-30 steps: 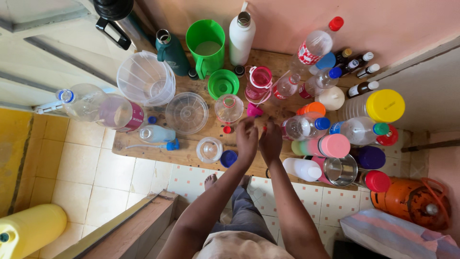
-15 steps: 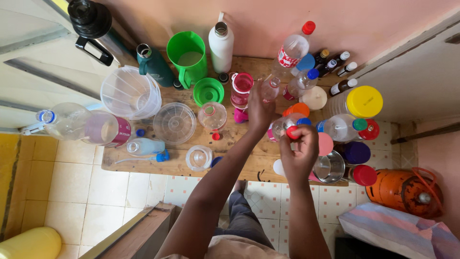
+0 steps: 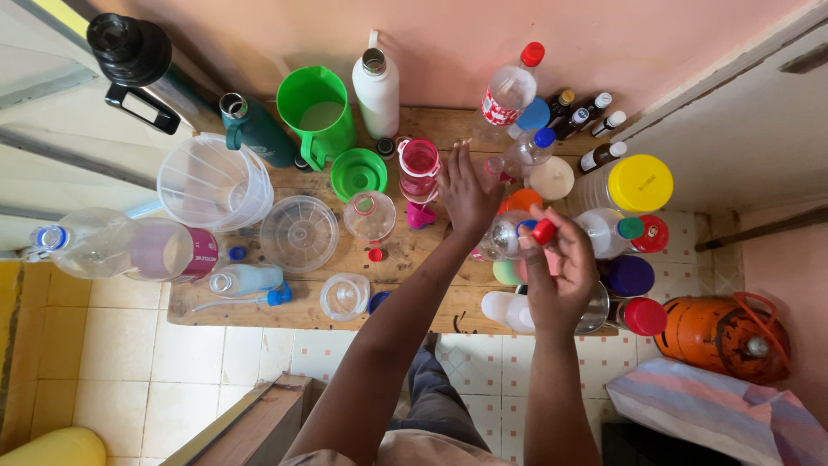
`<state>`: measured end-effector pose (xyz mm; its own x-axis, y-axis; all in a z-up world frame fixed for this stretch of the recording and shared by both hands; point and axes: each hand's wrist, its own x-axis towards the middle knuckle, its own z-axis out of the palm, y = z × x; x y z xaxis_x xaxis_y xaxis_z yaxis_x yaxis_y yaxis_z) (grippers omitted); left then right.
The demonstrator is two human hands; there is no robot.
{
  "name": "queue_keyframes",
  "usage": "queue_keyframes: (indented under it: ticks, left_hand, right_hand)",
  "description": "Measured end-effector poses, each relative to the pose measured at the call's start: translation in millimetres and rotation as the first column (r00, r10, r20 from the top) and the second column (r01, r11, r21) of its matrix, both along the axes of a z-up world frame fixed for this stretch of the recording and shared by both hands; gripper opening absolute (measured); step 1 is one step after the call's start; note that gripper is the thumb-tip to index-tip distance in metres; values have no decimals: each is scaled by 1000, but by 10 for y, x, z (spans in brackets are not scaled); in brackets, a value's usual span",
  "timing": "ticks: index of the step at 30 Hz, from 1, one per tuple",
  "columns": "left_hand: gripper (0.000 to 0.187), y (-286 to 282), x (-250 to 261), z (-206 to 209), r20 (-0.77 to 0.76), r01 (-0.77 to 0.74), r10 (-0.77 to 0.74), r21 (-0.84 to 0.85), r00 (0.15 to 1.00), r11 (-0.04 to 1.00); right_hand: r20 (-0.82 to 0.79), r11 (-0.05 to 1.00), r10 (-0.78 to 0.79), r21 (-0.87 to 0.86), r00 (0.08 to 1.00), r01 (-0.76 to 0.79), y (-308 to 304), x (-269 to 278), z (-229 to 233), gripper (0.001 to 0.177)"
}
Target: The person stands at a table covered with plastic bottles, cups and lids, picks up bottles one at a time, matches caps to them, and screws the caps on securely. They also fit a lid onto a pink cup with a straw and close a green pitcher and thermos, arranging the closed containers back on the table.
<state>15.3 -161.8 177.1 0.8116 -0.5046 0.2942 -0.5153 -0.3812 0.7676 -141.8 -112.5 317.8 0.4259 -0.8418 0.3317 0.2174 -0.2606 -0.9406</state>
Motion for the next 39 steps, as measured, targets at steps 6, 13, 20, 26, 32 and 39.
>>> queue_keyframes:
  ticks: [6, 13, 20, 26, 32, 39]
  left_hand:
    - [89, 28, 37, -137, 50, 76, -73, -69, 996, 995]
    - [75, 284, -135, 48, 6, 155, -160, -294, 987, 943]
    - [71, 879, -319, 678, 59, 192, -183, -369, 981, 909]
    - [58, 1527, -514, 1155, -36, 391, -432, -363, 901, 846]
    - [55, 1845, -422, 1393, 191, 434, -392, -330, 900, 838]
    - [56, 2145, -371, 1375, 134, 378, -353, -323, 926, 868]
  right_hand:
    - [44, 995, 39, 90, 998, -43, -161, 33, -46, 42]
    - [13, 1000, 9, 28, 1000, -9, -226, 13, -2, 41]
    - [-30, 985, 149, 87, 988, -146, -113, 75, 292, 40]
    - [-347, 929, 321, -63, 881, -364, 97, -162, 823, 36]
    - [-597, 849, 280, -212, 752, -484, 200, -150, 1074, 36]
    - [-675, 759, 250, -309, 694, -573, 324, 85, 1064, 38]
